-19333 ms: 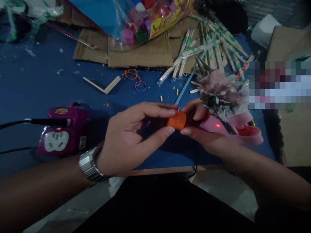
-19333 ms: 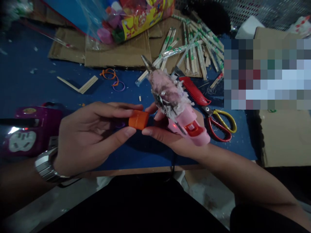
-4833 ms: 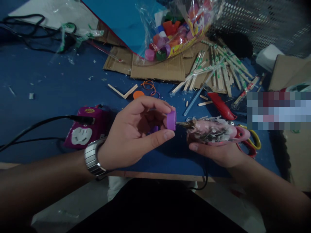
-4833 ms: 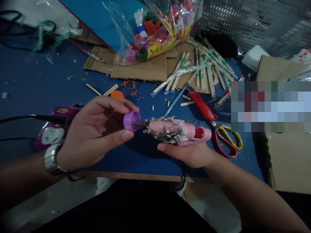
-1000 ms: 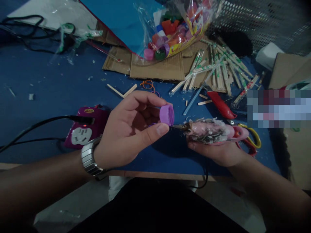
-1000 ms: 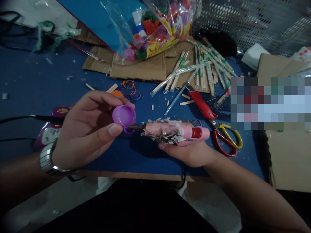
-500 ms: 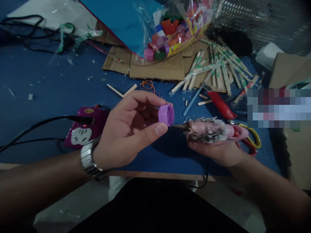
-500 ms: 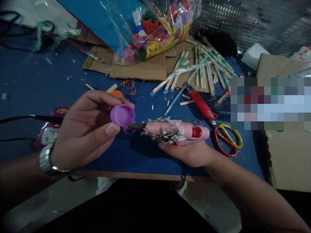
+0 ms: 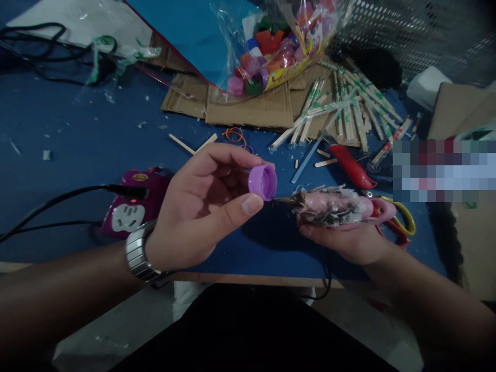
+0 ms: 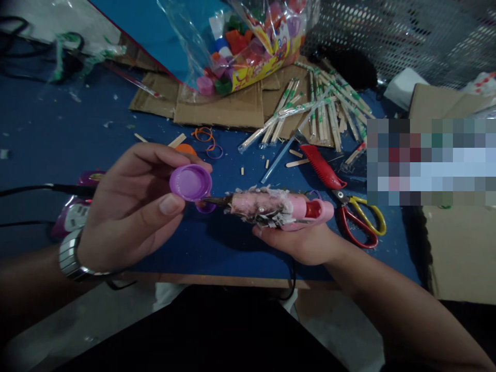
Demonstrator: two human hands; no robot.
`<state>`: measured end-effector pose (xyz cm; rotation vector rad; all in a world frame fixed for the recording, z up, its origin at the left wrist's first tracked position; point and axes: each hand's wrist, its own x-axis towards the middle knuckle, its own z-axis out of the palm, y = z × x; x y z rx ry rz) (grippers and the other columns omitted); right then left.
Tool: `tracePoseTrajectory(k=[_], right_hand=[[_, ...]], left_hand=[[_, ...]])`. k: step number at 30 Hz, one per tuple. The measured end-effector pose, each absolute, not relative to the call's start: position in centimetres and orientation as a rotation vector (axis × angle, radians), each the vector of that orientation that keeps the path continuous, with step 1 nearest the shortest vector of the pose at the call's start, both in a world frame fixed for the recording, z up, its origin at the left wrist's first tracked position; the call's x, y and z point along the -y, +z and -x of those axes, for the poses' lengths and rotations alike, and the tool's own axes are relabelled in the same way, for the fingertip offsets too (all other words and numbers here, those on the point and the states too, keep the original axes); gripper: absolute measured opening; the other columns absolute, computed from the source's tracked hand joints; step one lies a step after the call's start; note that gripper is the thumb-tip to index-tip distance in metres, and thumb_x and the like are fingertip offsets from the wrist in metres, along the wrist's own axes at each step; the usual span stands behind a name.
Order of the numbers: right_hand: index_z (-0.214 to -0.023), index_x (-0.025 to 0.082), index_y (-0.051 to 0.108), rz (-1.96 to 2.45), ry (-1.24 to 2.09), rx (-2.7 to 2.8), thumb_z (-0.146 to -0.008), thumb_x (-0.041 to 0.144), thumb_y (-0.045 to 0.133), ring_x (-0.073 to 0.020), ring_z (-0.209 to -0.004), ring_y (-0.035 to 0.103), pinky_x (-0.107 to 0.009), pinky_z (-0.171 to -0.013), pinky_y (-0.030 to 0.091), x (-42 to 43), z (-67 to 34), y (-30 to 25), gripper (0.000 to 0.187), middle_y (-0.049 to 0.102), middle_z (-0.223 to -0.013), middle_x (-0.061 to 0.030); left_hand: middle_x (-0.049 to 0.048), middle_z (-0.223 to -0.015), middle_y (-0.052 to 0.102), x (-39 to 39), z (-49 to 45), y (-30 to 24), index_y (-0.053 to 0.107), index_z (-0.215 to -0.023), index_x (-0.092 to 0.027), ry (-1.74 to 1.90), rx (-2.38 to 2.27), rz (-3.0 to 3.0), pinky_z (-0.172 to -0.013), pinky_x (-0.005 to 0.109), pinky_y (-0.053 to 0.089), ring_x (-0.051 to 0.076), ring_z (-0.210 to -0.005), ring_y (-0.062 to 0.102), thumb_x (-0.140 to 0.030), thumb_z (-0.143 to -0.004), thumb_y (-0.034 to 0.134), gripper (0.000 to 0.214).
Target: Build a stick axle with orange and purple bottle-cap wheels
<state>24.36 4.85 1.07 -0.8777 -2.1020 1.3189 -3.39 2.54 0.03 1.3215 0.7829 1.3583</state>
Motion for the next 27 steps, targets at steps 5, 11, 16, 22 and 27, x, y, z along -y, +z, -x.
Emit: tracePoseTrajectory(k=[5, 11, 16, 22, 27], right_hand=[[-0.110, 0.028, 0.082, 0.867, 1.299, 2.111, -0.097, 0.019, 0.081, -0.0240, -0.102, 0.081, -0.042, -0.109, 0.065, -4.95, -24.22, 1.06, 0.015, 0.080, -0.091, 0.0001], [-0.109, 0.027, 0.081, 0.867, 1.300, 2.106, -0.098, 0.020, 0.081, -0.0242, -0.101, 0.081, -0.039, -0.106, 0.066, -4.82, -24.25, 1.03, 0.013, 0.082, -0.093, -0.0013], [-0.110, 0.026, 0.081, 0.848, 1.324, 2.093, -0.098, 0.020, 0.081, -0.0266, -0.110, 0.082, -0.042, -0.112, 0.064, -4.77, -24.33, 0.89, 0.013, 0.082, -0.095, -0.0028], [-0.099, 0.027, 0.077, 0.822, 1.371, 2.057, -0.096, 0.016, 0.081, -0.0266, -0.110, 0.082, -0.043, -0.115, 0.064, -4.68, -23.88, 1.37, 0.012, 0.072, -0.079, 0.0006], [-0.103, 0.027, 0.078, 0.842, 1.336, 2.071, -0.097, 0.018, 0.080, -0.0261, -0.107, 0.082, -0.044, -0.114, 0.064, -4.55, -23.86, 1.28, 0.010, 0.076, -0.084, 0.0001]], left_hand=[[0.0021, -0.123, 0.080, -2.72, 3.36, -0.18, 0.078, -0.124, -0.030, 1.382, -0.748, -1.347, -0.085, 0.032, 0.070, 0.020, -0.102, 0.078, -0.029, -0.088, 0.093, 0.039], [0.0054, -0.125, 0.080, -2.86, 3.47, -0.37, 0.077, -0.128, -0.024, 1.405, -0.657, -1.349, -0.088, 0.026, 0.069, 0.017, -0.105, 0.078, -0.023, -0.091, 0.091, 0.040], [0.0085, -0.127, 0.079, -2.80, 3.56, -0.26, 0.077, -0.129, -0.022, 1.393, -0.638, -1.342, -0.092, 0.021, 0.067, 0.013, -0.107, 0.078, -0.020, -0.097, 0.087, 0.033], [0.0083, -0.130, 0.078, -2.92, 3.60, -0.51, 0.076, -0.132, -0.022, 1.369, -0.609, -1.344, -0.097, 0.022, 0.067, 0.014, -0.112, 0.078, -0.012, -0.094, 0.087, 0.041], [0.0103, -0.134, 0.078, -3.08, 3.75, -0.85, 0.074, -0.135, -0.021, 1.357, -0.577, -1.365, -0.099, 0.024, 0.067, 0.016, -0.115, 0.079, -0.008, -0.092, 0.087, 0.047]])
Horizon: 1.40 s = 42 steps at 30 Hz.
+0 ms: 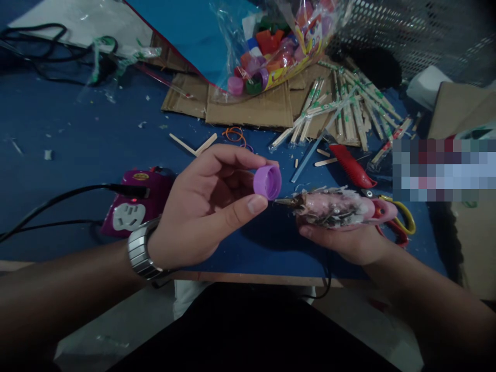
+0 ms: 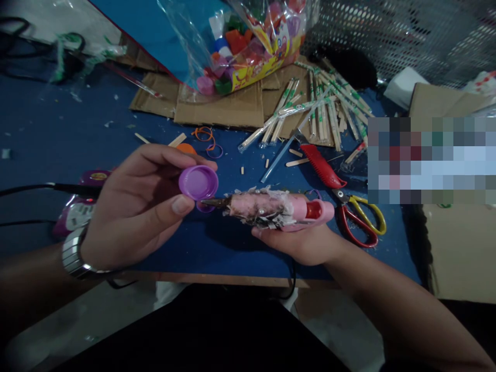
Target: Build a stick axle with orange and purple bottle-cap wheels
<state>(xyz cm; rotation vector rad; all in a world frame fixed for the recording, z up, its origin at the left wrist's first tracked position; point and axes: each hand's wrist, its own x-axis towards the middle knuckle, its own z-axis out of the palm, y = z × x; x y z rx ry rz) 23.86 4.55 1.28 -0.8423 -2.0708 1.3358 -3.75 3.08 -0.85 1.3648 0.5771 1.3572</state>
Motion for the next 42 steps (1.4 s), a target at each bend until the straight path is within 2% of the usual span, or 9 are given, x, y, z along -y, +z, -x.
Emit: tracePoseTrajectory(k=[10, 15, 21, 30, 36, 42], right_hand=[[-0.119, 0.031, 0.082, 0.800, 1.314, 2.067, -0.096, 0.012, 0.081, -0.0236, -0.114, 0.082, -0.039, -0.114, 0.065, -4.84, -24.10, 0.76, 0.029, 0.085, -0.112, -0.0011], [-0.117, 0.031, 0.083, 0.811, 1.311, 2.069, -0.096, 0.015, 0.083, -0.0226, -0.107, 0.083, -0.037, -0.111, 0.065, -4.78, -24.43, 0.78, 0.026, 0.085, -0.103, -0.0001], [-0.119, 0.032, 0.082, 0.826, 1.299, 2.080, -0.097, 0.012, 0.081, -0.0212, -0.104, 0.083, -0.036, -0.110, 0.065, -4.78, -24.48, 0.72, 0.030, 0.085, -0.107, 0.0001], [-0.119, 0.031, 0.082, 0.825, 1.296, 2.074, -0.097, 0.015, 0.083, -0.0197, -0.096, 0.081, -0.035, -0.108, 0.065, -4.85, -24.31, 0.92, 0.028, 0.083, -0.099, 0.0009], [-0.112, 0.031, 0.083, 0.866, 1.392, 2.000, -0.099, 0.025, 0.083, -0.0257, -0.102, 0.080, -0.043, -0.108, 0.065, -4.64, -24.52, 0.73, 0.014, 0.079, -0.092, -0.0013], [-0.101, 0.029, 0.080, 0.923, 1.465, 1.890, -0.099, 0.035, 0.085, -0.0238, -0.085, 0.076, -0.044, -0.104, 0.066, -4.27, -24.75, 0.40, 0.008, 0.072, -0.081, -0.0002]], left_hand=[[0.0098, -0.136, 0.081, -3.05, 3.61, -0.55, 0.075, -0.133, -0.021, 1.387, -0.546, -1.343, -0.099, 0.022, 0.068, 0.015, -0.116, 0.081, -0.006, -0.091, 0.087, 0.046], [0.0093, -0.136, 0.081, -2.99, 3.40, -0.47, 0.075, -0.132, -0.021, 1.395, -0.526, -1.300, -0.100, 0.020, 0.067, 0.014, -0.117, 0.081, -0.005, -0.093, 0.086, 0.044], [0.0067, -0.136, 0.082, -2.94, 3.29, -0.39, 0.076, -0.132, -0.021, 1.399, -0.493, -1.269, -0.103, 0.018, 0.066, 0.011, -0.121, 0.079, -0.001, -0.093, 0.084, 0.044], [0.0037, -0.136, 0.081, -2.74, 3.19, 0.09, 0.077, -0.129, -0.025, 1.385, -0.561, -1.256, -0.090, 0.018, 0.071, 0.012, -0.111, 0.081, -0.012, -0.097, 0.086, 0.036], [0.0050, -0.139, 0.081, -2.88, 3.18, -0.08, 0.077, -0.131, -0.025, 1.444, -0.499, -1.319, -0.089, 0.018, 0.072, 0.017, -0.123, 0.079, 0.002, -0.086, 0.087, 0.053], [0.0057, -0.141, 0.080, -3.00, 3.21, -0.39, 0.075, -0.129, -0.025, 1.454, -0.523, -1.329, -0.085, 0.021, 0.073, 0.019, -0.117, 0.081, 0.003, -0.085, 0.087, 0.054]])
